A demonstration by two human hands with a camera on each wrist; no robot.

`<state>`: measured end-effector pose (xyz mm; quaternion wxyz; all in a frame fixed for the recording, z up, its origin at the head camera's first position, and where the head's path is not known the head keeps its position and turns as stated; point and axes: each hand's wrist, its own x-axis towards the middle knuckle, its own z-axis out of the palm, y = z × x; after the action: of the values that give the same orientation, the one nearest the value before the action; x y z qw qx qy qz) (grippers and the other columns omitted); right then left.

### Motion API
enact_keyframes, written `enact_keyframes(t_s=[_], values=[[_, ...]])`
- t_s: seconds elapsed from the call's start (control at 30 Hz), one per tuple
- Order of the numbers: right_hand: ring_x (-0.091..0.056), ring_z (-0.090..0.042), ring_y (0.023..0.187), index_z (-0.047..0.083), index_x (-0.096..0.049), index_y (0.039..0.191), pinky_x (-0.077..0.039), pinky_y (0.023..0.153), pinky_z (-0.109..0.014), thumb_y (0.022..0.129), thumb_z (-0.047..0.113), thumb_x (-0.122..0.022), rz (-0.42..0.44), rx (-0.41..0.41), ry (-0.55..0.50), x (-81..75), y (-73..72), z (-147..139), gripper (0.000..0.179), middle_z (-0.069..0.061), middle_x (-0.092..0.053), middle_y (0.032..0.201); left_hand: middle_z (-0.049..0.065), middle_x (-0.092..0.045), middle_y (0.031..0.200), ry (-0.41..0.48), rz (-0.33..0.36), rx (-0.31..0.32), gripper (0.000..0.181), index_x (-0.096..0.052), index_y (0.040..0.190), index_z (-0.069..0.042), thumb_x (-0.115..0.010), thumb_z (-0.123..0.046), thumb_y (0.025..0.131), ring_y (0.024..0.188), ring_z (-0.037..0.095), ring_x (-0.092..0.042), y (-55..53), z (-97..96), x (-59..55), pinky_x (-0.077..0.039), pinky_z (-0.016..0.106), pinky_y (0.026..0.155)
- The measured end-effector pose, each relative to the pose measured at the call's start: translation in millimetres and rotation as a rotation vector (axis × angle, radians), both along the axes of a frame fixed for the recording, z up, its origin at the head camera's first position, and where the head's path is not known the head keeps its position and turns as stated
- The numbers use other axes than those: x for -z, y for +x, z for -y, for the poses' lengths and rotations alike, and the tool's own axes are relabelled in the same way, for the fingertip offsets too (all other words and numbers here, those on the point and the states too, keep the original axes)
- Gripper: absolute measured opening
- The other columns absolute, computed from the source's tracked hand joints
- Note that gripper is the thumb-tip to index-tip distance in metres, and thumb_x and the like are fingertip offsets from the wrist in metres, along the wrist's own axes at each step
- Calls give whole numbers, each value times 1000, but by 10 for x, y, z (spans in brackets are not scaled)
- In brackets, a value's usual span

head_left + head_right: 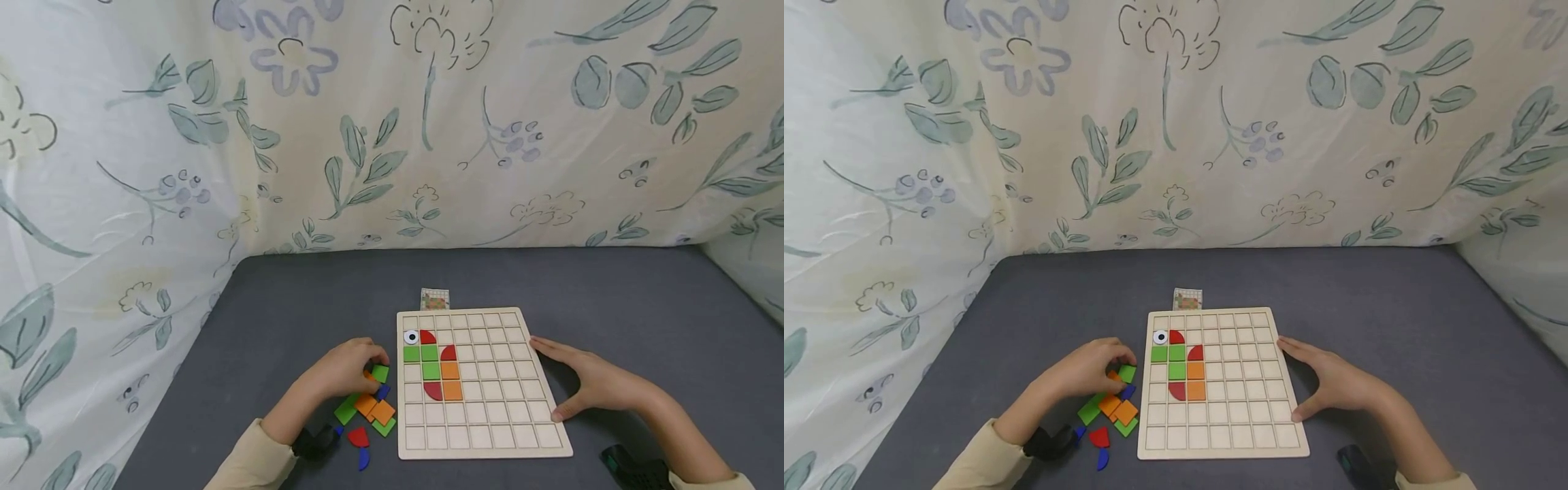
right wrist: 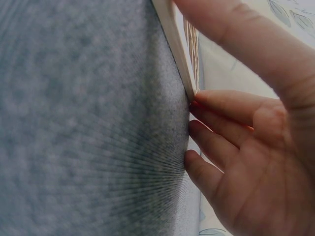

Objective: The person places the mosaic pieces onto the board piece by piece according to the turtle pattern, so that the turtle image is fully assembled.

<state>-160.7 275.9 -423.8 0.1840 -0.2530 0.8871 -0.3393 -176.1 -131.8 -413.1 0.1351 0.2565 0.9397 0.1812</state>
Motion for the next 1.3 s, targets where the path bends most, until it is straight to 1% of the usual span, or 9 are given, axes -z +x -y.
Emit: enact_keyframes(t_s=[0.17, 0.27, 0.4, 0.57, 0.7, 0.87, 1.0, 1.17, 1.3], values=[[-21, -54, 128, -1, -24, 144, -31, 89, -64, 58, 44, -82, 1, 13, 18, 7, 5, 7, 112, -30, -22, 145, -5, -55, 86, 10, -41, 26, 24, -68, 96, -16, -74, -17, 73, 74, 9, -47, -15, -5, 11, -44, 25, 66], [-21, -54, 128, -1, -24, 144, -31, 89, -64, 59, 44, -82, 2, 12, 19, 11, -1, 4, 113, -30, -22, 145, -4, -57, 86, 4, -68, 40, 23, -69, 94, -15, -75, -18, 73, 75, 10, -49, -31, -24, 0, -45, 25, 67], [-20, -55, 128, 0, -23, 145, -30, 88, -66, 59, 42, -82, 3, 6, 10, 11, -10, 2, 112, -31, -21, 145, -4, -61, 89, -8, -95, 40, 24, -68, 95, -14, -74, -22, 73, 77, 10, -50, -59, -74, -20, -46, 26, 70], [-21, -55, 127, 0, -24, 145, -31, 89, -64, 58, 43, -82, 1, 12, 19, 3, -5, 9, 112, -30, -22, 145, -5, -62, 94, -4, -91, 45, 27, -66, 100, -14, -73, -25, 75, 79, 10, -50, -78, -134, -97, -47, 25, 72], [-22, -54, 127, 0, -24, 144, -32, 88, -64, 59, 42, -82, -10, 6, 16, 4, -5, 6, 112, -30, -23, 145, -6, -61, 94, 5, -100, 56, 26, -65, 99, -15, -73, -24, 75, 80, 9, -51, -71, -129, -199, -47, 25, 72], [-21, -55, 128, -1, -24, 144, -30, 88, -66, 59, 40, -83, -6, 3, 2, 5, -12, 3, 111, -31, -22, 145, -5, -59, 91, 7, -65, 67, 23, -65, 95, -14, -74, -21, 75, 79, 13, -52, -43, -78, -326, -47, 28, 71], [-21, -55, 128, -1, -25, 144, -30, 88, -66, 58, 40, -83, 0, 9, 3, -1, -6, 8, 111, -30, -23, 145, -4, -59, 89, -5, -30, 57, 22, -66, 93, -13, -74, -21, 74, 79, 16, -53, -26, -47, -400, -47, 29, 71], [-21, -54, 128, 0, -25, 144, -30, 88, -66, 58, 43, -82, 7, 24, 13, -15, 5, 11, 112, -30, -23, 145, -4, -59, 87, -11, -18, 49, 22, -67, 92, -13, -75, -22, 74, 78, 14, -52, -14, -28, -459, -47, 29, 71], [-20, -54, 129, 0, -25, 144, -29, 89, -66, 57, 45, -82, 24, 34, 16, -21, 12, 7, 113, -30, -23, 145, -5, -59, 86, -6, -16, 50, 21, -67, 92, -13, -74, -22, 74, 78, 14, -52, -13, -28, -471, -46, 29, 70]])
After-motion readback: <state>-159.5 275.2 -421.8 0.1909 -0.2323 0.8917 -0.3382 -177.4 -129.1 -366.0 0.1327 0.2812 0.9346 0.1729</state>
